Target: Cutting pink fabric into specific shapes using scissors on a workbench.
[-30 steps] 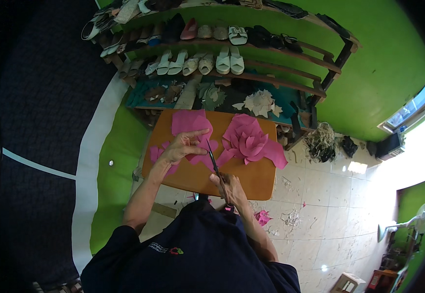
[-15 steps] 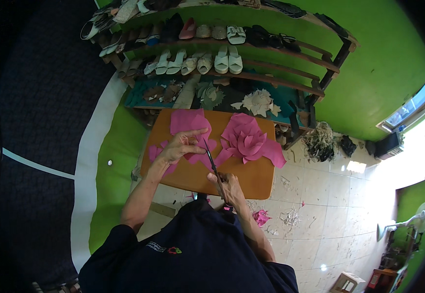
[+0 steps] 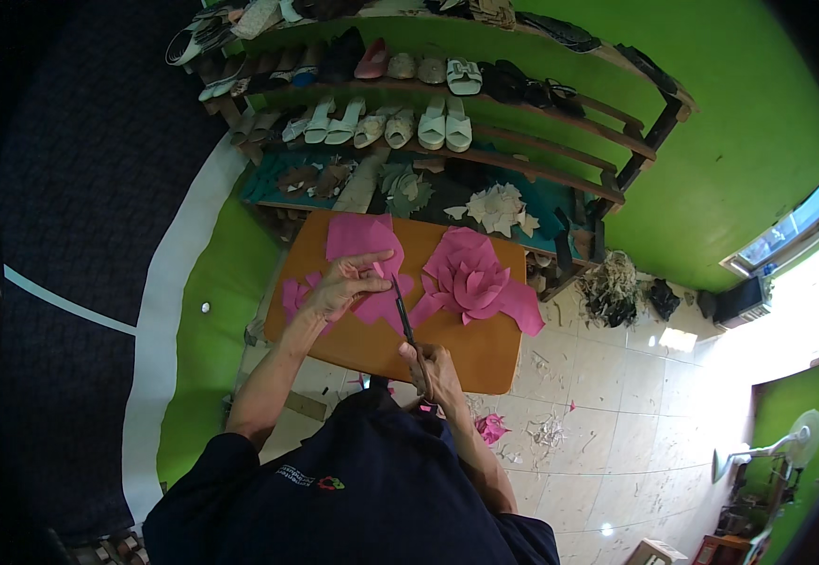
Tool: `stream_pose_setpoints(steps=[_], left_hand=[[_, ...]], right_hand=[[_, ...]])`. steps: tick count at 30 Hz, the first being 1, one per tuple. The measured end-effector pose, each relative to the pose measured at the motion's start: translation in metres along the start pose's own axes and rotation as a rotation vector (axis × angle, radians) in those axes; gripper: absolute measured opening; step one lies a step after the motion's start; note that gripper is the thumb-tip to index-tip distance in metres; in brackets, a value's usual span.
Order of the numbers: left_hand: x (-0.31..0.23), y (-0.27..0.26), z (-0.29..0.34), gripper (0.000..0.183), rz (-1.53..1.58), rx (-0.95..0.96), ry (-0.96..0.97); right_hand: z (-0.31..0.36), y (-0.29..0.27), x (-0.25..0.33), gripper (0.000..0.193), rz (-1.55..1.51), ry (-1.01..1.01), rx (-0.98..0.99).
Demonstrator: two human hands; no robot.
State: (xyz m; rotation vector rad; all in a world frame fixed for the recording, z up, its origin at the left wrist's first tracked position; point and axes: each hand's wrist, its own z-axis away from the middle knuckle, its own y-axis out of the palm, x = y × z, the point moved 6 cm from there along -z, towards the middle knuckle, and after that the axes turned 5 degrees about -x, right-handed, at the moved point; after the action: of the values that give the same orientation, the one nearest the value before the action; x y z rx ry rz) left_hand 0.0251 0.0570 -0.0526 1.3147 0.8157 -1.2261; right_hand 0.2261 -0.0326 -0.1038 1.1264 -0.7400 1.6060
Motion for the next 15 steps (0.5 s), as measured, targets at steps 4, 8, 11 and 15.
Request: stream_pose_setpoints(steps=[4,8,11,15], left_hand=[[0.002,0.011,0.007,0.061,-0.056,-0.007,0.047],[0.001,0.015,0.009,0.061,-0.044,-0.006,0.085],[0.005,0.017,0.007,0.063,0.045,-0.05,0.086],[0.008,0.021,0.011,0.063,0.099,-0.076,0.109]], right_hand=[[0.001,0.003,0.008,0.067,0.033,-0.047,-0.03],[-0.006,0.003,0.008,0.067,0.032,-0.033,0.017],[-0.009,0.002,0.002,0.065,0.026,-0.009,0.032],[-0.011,0.002,-0.001,0.067,-0.04,0.025,-0.015]])
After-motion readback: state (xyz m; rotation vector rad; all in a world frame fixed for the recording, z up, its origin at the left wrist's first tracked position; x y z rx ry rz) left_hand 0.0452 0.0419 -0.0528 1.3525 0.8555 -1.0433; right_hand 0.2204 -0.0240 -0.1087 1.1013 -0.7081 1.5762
